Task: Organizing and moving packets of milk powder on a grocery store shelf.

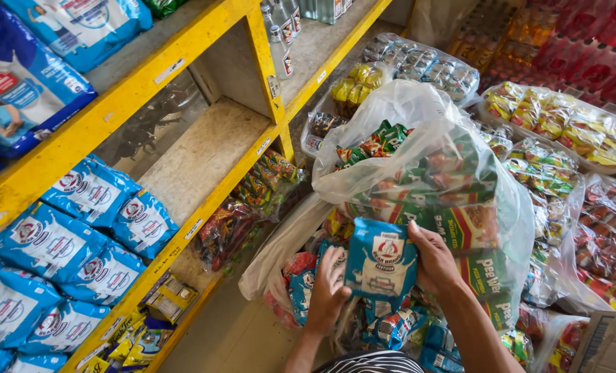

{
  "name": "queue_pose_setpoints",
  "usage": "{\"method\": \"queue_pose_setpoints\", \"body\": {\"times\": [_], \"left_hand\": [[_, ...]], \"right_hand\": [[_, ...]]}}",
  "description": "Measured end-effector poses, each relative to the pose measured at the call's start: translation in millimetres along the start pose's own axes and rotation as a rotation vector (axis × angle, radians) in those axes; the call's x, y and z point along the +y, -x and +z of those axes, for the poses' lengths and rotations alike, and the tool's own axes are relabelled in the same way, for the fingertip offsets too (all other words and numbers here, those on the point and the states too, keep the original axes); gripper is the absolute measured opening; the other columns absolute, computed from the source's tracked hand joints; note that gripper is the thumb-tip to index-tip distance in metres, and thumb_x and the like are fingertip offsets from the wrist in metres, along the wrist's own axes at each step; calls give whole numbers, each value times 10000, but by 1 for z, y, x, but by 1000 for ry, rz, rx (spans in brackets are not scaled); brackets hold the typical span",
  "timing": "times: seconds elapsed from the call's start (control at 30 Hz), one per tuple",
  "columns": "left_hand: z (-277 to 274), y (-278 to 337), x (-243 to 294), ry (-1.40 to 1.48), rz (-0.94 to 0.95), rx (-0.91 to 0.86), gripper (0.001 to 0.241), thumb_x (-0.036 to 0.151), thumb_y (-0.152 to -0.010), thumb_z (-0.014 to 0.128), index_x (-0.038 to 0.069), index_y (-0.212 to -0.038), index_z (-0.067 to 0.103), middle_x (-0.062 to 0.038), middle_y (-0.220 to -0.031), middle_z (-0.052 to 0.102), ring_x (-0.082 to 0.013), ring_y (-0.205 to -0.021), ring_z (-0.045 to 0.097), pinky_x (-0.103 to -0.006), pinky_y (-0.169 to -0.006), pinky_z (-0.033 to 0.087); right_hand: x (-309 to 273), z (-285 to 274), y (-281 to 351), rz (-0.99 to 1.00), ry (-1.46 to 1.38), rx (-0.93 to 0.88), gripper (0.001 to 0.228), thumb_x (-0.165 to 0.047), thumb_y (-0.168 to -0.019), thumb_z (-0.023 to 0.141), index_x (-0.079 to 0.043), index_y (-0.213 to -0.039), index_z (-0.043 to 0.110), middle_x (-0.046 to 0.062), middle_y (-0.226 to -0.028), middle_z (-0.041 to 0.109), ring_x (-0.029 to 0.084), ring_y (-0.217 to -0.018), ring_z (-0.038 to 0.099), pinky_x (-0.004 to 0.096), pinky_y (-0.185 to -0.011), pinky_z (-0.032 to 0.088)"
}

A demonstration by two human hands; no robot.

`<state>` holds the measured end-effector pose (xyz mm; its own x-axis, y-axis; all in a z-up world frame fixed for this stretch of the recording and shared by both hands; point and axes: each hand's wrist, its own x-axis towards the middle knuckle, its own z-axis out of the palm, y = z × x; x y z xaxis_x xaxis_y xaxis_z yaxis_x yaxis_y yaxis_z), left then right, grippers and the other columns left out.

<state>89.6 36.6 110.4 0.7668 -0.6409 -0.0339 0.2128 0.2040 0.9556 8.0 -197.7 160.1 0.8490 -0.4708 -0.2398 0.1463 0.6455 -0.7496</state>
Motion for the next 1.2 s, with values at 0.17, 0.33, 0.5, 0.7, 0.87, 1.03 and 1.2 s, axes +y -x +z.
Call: {"method": "queue_pose_setpoints", "body": {"times": [0.17,0.33,0.5,0.7,0.87,1.03,1.2], "left_hand": [[25,-10,64,-27,-122,-171,765,385,-768,892,-39,-1318,570,-195,-1197,738,-237,-1065,725,-381,-922,610],[18,2,76,-25,-127,-166,585,354,-813,865,-3,-1224,651,-122,-1091,785,-171,-967,765,-328,-862,649],[9,2,78,-67,-60,-51,619,483,-802,825,22,-1178,653,-120,-1039,788,-181,-919,779,-341,-809,662],[1,-9,77,-38,32,275,692,584,-788,760,56,-1219,642,-89,-1072,765,-167,-951,737,-357,-814,631],[-1,-6,96,-45,77,240,759,646,-812,725,31,-1248,641,-80,-1068,760,-160,-962,730,-352,-811,631],[6,4,118,116,-24,231,804,624,-715,766,42,-1254,635,-100,-1000,762,-213,-772,723,-408,-546,572],[-11,8,113,-17,190,186,790,600,-817,814,-16,-1276,631,-105,-1092,752,-166,-954,719,-345,-821,621]], "right_hand": [[-12,19,0,13,262,-119,403,-343,-1071,494,5,-1037,695,99,-948,767,146,-803,709,316,-727,585],[11,-60,-33,-138,511,-221,466,-350,-1123,467,51,-1010,675,64,-869,709,94,-760,614,278,-691,505],[-2,3,8,-226,486,-163,376,-382,-1041,488,-32,-1133,589,26,-979,657,104,-846,602,264,-758,491],[27,50,69,-631,901,10,365,-200,-831,796,-7,-1092,632,84,-1062,639,175,-937,629,309,-820,545],[29,52,68,-714,1076,-90,245,-41,-770,806,-23,-972,669,90,-1156,623,216,-1116,632,352,-927,511],[17,32,65,-567,884,-324,155,-94,-862,773,-16,-963,685,121,-1180,591,256,-1183,587,392,-992,471],[6,58,51,-379,513,-395,309,-242,-938,709,-25,-1152,654,148,-1262,595,273,-1197,591,435,-1001,485]]}}
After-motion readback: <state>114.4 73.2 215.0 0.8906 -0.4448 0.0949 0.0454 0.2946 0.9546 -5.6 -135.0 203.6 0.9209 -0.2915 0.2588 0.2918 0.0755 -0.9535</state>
